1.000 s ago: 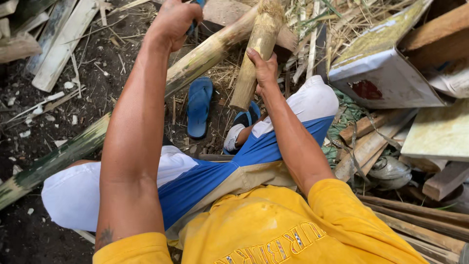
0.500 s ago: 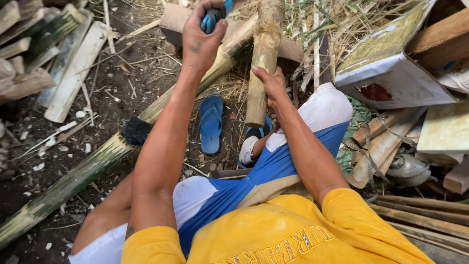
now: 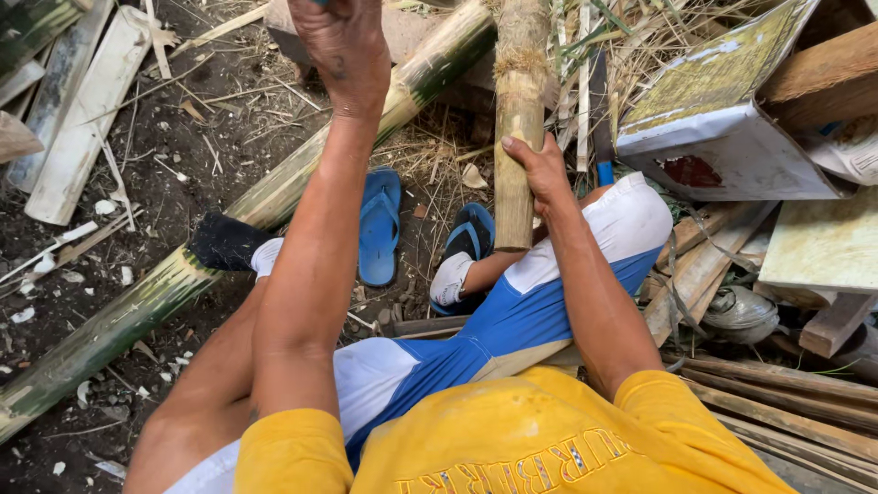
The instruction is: The person sits on the ground and uses a machete to shave the outer layer off a long bamboo pole. They repeatedly strike the bamboo to remove strips of the green outer skin, rotating the pole to work on different sides.
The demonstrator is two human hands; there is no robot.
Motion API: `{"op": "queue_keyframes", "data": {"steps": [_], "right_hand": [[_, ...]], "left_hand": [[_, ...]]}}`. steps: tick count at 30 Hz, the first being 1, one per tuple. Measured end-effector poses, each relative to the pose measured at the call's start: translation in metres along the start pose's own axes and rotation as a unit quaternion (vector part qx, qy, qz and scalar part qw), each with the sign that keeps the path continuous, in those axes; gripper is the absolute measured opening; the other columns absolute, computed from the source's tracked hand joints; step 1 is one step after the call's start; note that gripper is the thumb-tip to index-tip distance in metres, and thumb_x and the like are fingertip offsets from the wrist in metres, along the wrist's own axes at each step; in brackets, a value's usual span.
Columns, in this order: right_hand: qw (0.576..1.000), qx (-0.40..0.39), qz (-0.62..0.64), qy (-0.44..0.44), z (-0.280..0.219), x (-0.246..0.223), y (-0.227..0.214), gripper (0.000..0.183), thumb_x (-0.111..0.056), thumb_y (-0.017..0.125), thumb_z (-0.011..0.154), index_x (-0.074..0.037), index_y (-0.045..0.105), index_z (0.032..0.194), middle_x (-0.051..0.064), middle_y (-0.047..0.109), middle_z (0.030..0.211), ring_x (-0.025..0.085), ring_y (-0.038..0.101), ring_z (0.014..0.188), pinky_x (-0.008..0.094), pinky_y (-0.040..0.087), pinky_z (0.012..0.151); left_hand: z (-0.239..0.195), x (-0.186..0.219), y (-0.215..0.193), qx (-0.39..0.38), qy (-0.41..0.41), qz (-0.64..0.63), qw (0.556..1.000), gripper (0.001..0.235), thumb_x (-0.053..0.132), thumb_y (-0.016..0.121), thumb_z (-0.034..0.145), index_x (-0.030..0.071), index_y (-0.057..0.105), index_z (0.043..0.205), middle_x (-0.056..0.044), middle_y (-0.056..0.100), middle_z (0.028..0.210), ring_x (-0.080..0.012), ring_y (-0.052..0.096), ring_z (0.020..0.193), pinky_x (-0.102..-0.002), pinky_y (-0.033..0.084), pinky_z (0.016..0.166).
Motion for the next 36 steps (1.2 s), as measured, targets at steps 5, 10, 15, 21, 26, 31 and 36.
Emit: {"op": "queue_keyframes", "data": {"steps": [5, 10, 15, 21, 26, 31, 36], "right_hand": [[0.999, -0.008, -0.027, -0.015, -0.008, -0.016, -0.008, 0.06, -0.024, 0.081, 0.084, -0.001, 0.05, 0.13, 0.011, 0.067, 0.104, 0.018, 0.069, 0.082, 0.034, 0.062, 0.065], [0.999, -0.015, -0.031, -0.01, -0.012, -0.017, -0.017, 0.062, -0.025, 0.081, 0.084, 0.0, 0.051, 0.133, 0.012, 0.067, 0.105, 0.018, 0.069, 0.083, 0.034, 0.061, 0.068], [0.998, -0.018, -0.051, -0.012, -0.011, -0.011, -0.021, 0.064, -0.025, 0.082, 0.085, 0.001, 0.051, 0.134, 0.012, 0.068, 0.108, 0.018, 0.069, 0.088, 0.034, 0.061, 0.072], [0.997, -0.016, -0.068, 0.016, -0.015, -0.011, -0.018, 0.066, -0.025, 0.081, 0.083, 0.0, 0.048, 0.135, 0.013, 0.068, 0.109, 0.019, 0.071, 0.09, 0.034, 0.063, 0.072], [0.998, -0.024, -0.06, 0.008, -0.018, -0.014, -0.016, 0.066, -0.024, 0.081, 0.084, 0.001, 0.049, 0.136, 0.014, 0.068, 0.11, 0.019, 0.07, 0.092, 0.034, 0.062, 0.073], [0.998, -0.017, -0.06, 0.021, -0.018, -0.013, -0.018, 0.068, -0.023, 0.081, 0.082, -0.001, 0.047, 0.136, 0.012, 0.068, 0.11, 0.018, 0.071, 0.092, 0.034, 0.063, 0.073], [0.998, -0.022, -0.052, 0.01, -0.015, -0.01, -0.017, 0.067, -0.023, 0.082, 0.082, 0.0, 0.048, 0.136, 0.013, 0.067, 0.11, 0.018, 0.069, 0.089, 0.035, 0.062, 0.07]], "left_hand": [[-0.015, -0.001, 0.033, 0.035, -0.103, -0.141, 0.984, 0.021, 0.02, 0.071, 0.102, 0.007, 0.053, 0.103, 0.0, 0.052, 0.084, -0.0109, 0.047, 0.077, -0.034, 0.043, 0.072], [-0.012, 0.01, 0.061, -0.056, -0.11, -0.179, 0.976, 0.021, 0.02, 0.067, 0.102, 0.0, 0.063, 0.102, -0.008, 0.066, 0.087, -0.0176, 0.065, 0.084, -0.037, 0.056, 0.076], [-0.016, 0.014, 0.065, -0.094, -0.114, -0.147, 0.978, 0.023, 0.023, 0.067, 0.104, 0.002, 0.062, 0.097, -0.009, 0.068, 0.091, -0.0152, 0.066, 0.082, -0.035, 0.057, 0.078], [-0.02, 0.013, 0.072, -0.122, -0.09, -0.113, 0.982, 0.025, 0.027, 0.068, 0.103, 0.004, 0.064, 0.095, -0.01, 0.069, 0.09, -0.0191, 0.07, 0.087, -0.038, 0.063, 0.077], [-0.023, 0.021, 0.074, -0.127, -0.099, -0.115, 0.98, 0.025, 0.026, 0.069, 0.101, 0.003, 0.063, 0.095, -0.01, 0.068, 0.089, -0.0169, 0.068, 0.083, -0.035, 0.06, 0.076], [-0.021, 0.026, 0.076, -0.131, -0.097, -0.12, 0.979, 0.024, 0.024, 0.068, 0.101, 0.002, 0.062, 0.095, -0.01, 0.066, 0.088, -0.0166, 0.066, 0.082, -0.035, 0.059, 0.077], [-0.02, 0.03, 0.08, -0.14, -0.081, -0.128, 0.979, 0.022, 0.022, 0.067, 0.102, 0.002, 0.062, 0.094, -0.008, 0.064, 0.085, -0.0157, 0.065, 0.08, -0.035, 0.059, 0.076]]}}
Point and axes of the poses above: each hand's wrist, its own z-axis towards the middle knuckle, its own y-axis out of the palm, x = y × z, the point moved 9 cm from there along z, towards the middle knuckle
